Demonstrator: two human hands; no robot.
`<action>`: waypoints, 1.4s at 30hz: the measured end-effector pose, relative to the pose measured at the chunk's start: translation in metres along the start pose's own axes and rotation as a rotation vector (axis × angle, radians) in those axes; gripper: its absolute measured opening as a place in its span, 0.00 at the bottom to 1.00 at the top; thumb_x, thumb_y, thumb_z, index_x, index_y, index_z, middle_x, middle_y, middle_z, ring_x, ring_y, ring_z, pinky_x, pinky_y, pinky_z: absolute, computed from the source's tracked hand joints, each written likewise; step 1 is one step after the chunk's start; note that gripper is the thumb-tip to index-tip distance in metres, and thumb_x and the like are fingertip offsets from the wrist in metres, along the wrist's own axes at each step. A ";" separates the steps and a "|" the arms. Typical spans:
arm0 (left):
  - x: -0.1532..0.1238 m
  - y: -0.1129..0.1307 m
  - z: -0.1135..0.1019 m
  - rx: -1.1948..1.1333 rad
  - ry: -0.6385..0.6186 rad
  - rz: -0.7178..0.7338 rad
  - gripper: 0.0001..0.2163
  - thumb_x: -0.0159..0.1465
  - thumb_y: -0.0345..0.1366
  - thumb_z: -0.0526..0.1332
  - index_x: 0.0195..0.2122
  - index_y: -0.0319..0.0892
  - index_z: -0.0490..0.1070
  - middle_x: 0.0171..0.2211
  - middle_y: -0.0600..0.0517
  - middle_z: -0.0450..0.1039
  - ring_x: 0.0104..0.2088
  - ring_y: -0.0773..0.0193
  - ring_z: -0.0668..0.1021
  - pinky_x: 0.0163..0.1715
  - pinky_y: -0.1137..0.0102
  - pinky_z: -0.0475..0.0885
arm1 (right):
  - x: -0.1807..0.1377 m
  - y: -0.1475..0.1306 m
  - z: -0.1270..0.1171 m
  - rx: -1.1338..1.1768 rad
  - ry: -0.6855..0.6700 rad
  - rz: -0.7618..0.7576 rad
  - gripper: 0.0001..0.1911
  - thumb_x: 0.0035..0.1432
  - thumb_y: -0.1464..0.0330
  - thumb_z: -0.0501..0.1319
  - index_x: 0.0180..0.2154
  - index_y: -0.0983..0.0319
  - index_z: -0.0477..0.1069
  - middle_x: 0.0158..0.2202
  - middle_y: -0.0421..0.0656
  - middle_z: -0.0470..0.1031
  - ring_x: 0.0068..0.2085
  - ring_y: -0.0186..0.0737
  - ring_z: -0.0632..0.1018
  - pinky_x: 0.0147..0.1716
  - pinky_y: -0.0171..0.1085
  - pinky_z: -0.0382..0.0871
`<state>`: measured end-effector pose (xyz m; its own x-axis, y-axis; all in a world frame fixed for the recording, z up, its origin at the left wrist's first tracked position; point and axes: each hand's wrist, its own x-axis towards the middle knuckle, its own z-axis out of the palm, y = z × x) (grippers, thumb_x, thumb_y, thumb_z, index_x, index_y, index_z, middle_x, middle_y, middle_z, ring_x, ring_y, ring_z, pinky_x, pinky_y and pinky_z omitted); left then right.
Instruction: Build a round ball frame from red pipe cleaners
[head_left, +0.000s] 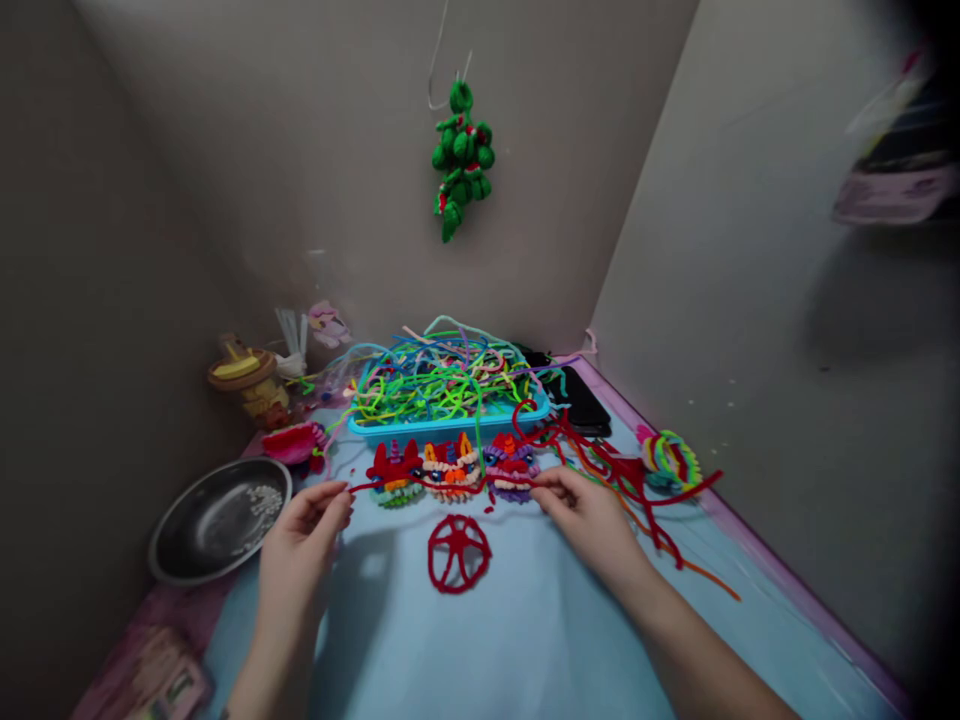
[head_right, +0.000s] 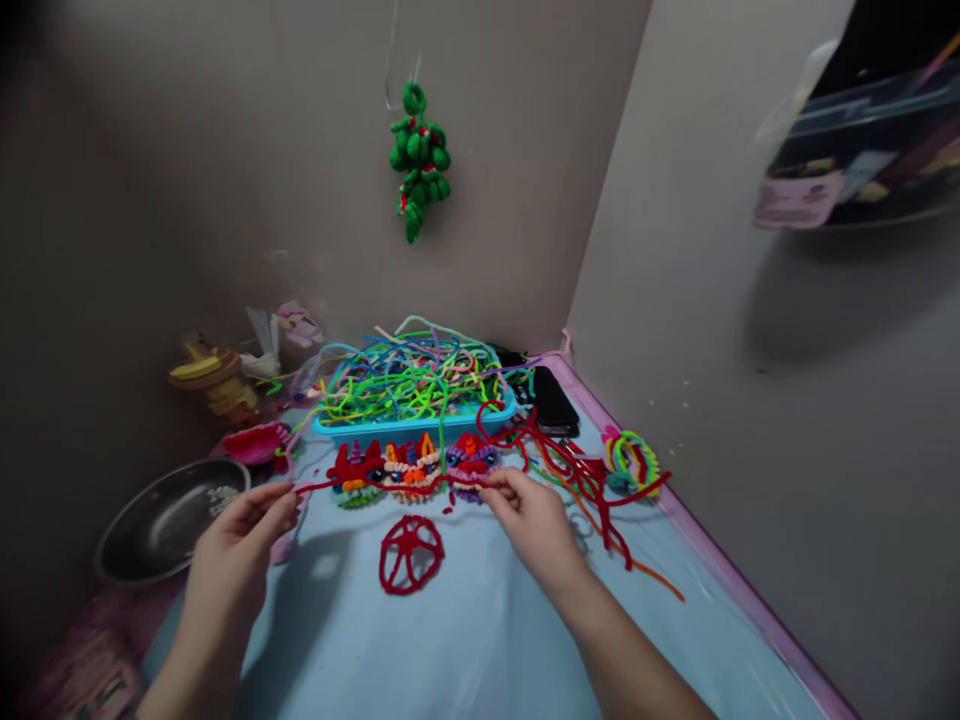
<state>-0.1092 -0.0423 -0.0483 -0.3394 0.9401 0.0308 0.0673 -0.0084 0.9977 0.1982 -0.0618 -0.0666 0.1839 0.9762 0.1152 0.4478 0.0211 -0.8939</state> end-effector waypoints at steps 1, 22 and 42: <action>0.000 0.001 0.000 -0.001 0.004 -0.005 0.17 0.48 0.43 0.69 0.36 0.40 0.73 0.25 0.54 0.73 0.25 0.68 0.72 0.21 0.77 0.64 | 0.000 0.000 0.000 0.002 -0.007 0.004 0.09 0.51 0.63 0.59 0.32 0.62 0.73 0.26 0.42 0.76 0.29 0.40 0.76 0.29 0.36 0.68; 0.002 0.009 -0.002 -0.212 0.067 -0.122 0.16 0.41 0.35 0.71 0.33 0.41 0.73 0.20 0.57 0.72 0.21 0.72 0.71 0.19 0.81 0.65 | 0.008 0.011 -0.004 0.094 0.009 -0.035 0.11 0.51 0.67 0.55 0.36 0.62 0.71 0.28 0.41 0.72 0.29 0.38 0.74 0.28 0.35 0.67; -0.021 0.006 0.029 -0.207 -0.243 -0.217 0.16 0.45 0.35 0.68 0.36 0.38 0.72 0.21 0.55 0.72 0.20 0.72 0.67 0.19 0.78 0.60 | 0.026 0.033 -0.048 -0.678 0.194 -0.276 0.14 0.52 0.73 0.56 0.41 0.60 0.76 0.35 0.49 0.78 0.41 0.51 0.73 0.42 0.48 0.66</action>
<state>-0.0742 -0.0518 -0.0449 -0.0907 0.9808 -0.1725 -0.1813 0.1541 0.9713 0.2594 -0.0462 -0.0725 0.1099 0.8980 0.4261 0.9283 0.0605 -0.3669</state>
